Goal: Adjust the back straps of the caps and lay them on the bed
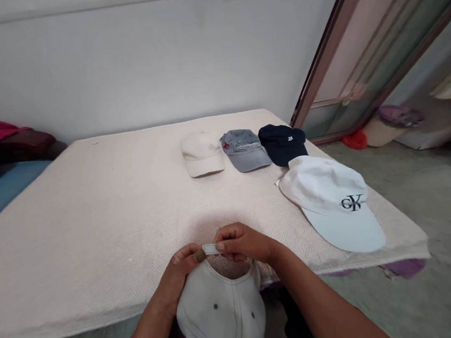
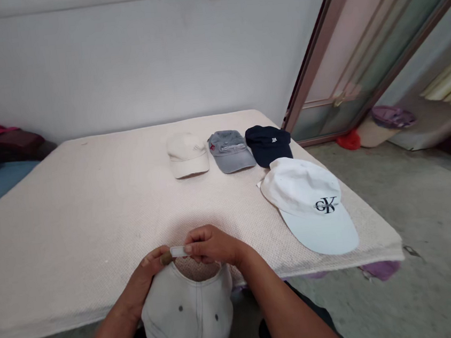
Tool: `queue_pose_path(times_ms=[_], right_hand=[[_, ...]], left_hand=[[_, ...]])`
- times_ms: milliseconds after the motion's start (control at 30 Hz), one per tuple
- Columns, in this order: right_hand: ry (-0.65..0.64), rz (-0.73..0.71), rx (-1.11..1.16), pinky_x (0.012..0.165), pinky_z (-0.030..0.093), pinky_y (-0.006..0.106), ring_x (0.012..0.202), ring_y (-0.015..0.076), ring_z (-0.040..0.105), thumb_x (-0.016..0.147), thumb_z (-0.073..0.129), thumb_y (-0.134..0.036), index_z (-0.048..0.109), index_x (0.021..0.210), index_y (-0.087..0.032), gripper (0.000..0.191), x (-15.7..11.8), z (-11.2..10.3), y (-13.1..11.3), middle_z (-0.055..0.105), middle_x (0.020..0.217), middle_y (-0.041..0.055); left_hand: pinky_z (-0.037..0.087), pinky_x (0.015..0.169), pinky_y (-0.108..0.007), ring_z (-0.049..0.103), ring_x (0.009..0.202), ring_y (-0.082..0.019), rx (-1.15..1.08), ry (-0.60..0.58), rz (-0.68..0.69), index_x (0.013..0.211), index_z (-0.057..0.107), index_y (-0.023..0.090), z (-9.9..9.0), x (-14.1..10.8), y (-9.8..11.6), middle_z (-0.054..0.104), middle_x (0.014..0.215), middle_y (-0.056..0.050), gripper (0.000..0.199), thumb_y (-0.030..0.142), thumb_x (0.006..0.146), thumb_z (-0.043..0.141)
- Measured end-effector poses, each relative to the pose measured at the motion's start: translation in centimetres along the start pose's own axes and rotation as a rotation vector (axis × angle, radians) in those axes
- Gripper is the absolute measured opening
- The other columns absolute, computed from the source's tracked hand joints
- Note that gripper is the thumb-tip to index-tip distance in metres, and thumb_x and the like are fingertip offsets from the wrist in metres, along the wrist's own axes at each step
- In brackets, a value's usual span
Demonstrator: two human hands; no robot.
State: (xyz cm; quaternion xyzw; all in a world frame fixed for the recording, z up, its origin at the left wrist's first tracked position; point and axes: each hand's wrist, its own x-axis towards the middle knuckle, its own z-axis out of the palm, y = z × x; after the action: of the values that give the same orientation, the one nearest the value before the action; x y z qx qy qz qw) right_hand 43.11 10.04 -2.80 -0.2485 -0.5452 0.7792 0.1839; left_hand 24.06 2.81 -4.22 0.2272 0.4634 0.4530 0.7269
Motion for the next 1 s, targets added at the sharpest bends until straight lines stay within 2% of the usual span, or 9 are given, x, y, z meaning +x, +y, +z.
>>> queue_pose_path(times_ms=[233,600,1000], right_hand=[[-0.029,0.029,-0.036,0.040,0.024,0.017,0.041,0.0031,0.035,0.077,0.060,-0.036,0.056,0.076,-0.013,0.023,0.01,-0.10,0.22,0.046,0.051,-0.0061],[-0.029,0.007,0.060,0.037,0.023,0.017,0.039,0.0028,0.034,0.076,0.062,-0.035,0.057,0.077,-0.013,0.023,0.04,-0.07,0.13,0.045,0.051,-0.0065],[-0.118,0.040,-0.002,0.039,0.025,0.017,0.041,0.0037,0.035,0.075,0.062,-0.033,0.057,0.075,-0.013,0.020,-0.01,-0.26,0.34,0.045,0.050,-0.0065]], left_hand=[[0.033,0.047,-0.019,0.047,0.047,-0.008,0.002,-0.024,-0.003,0.072,0.061,0.015,0.11,-0.12,0.01,0.058,0.057,0.002,0.016,0.027,0.067,0.070],[0.035,0.049,-0.019,0.050,0.049,-0.008,-0.038,0.024,-0.011,0.073,0.062,0.016,0.02,0.06,-0.22,0.060,0.060,0.001,0.017,0.025,0.064,0.073],[0.037,0.051,-0.020,0.052,0.051,-0.010,-0.021,-0.004,-0.016,0.072,0.063,0.016,0.29,-0.28,-0.05,0.062,0.061,0.000,0.016,0.027,0.064,0.073]])
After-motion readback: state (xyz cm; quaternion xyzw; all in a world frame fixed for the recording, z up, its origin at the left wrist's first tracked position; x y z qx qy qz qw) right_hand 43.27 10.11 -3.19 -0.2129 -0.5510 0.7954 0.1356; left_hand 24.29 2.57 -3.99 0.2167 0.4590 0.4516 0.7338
